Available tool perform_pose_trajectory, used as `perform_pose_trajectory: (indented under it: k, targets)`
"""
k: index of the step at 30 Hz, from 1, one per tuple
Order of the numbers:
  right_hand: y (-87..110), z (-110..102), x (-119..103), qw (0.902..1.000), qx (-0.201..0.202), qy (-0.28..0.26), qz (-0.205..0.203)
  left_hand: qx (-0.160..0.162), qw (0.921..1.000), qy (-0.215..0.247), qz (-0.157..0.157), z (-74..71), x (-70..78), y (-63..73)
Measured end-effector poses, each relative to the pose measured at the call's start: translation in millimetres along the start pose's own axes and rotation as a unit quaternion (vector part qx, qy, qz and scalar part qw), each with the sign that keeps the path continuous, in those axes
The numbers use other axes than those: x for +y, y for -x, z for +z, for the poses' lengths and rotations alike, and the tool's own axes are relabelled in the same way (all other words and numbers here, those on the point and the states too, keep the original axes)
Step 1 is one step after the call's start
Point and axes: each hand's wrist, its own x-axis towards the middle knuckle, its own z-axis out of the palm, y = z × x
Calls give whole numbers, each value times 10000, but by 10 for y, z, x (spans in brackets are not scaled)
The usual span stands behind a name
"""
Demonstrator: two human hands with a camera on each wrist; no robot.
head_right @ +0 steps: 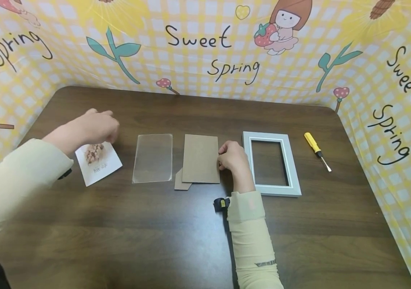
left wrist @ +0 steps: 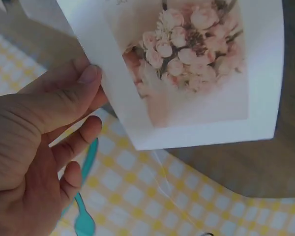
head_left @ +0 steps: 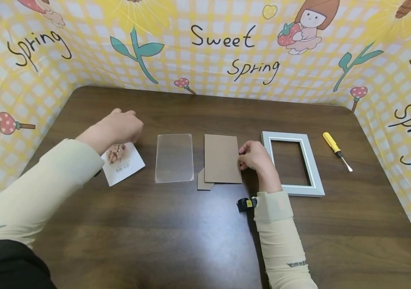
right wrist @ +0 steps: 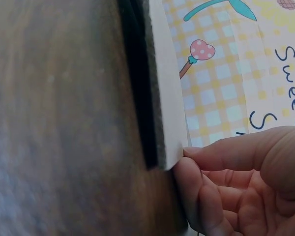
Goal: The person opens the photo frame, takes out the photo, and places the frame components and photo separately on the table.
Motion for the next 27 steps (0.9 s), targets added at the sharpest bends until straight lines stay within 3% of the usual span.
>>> perform_pose_trajectory:
  k: [6,11,13,16,21,24,27]
  targets:
    - [-11,9,9,10000,-20,-45,-50,223,9975,-385,553,154,132,-6]
    - [-17,3,11,10000,-32,25,-31,397,9902,-678,1159,293,175,-5]
    - [-18,-4,11,10000,-36,59,-19,428,9888,-718,1239,334,185,11]
    - [-21,-10,8,10000,-36,62,-29,531,9915,-335,1141,380,160,53]
    - [-30,5,10,10000,-23,73,-28,777,9926,764,527,423,55,175]
    - [-27,12,19,9999,-32,100,-33,783,9880,1254,-457,434,-32,318]
    - [-17,13,21,9999,-3,123,-53,588,9719,1617,-1609,458,-117,502]
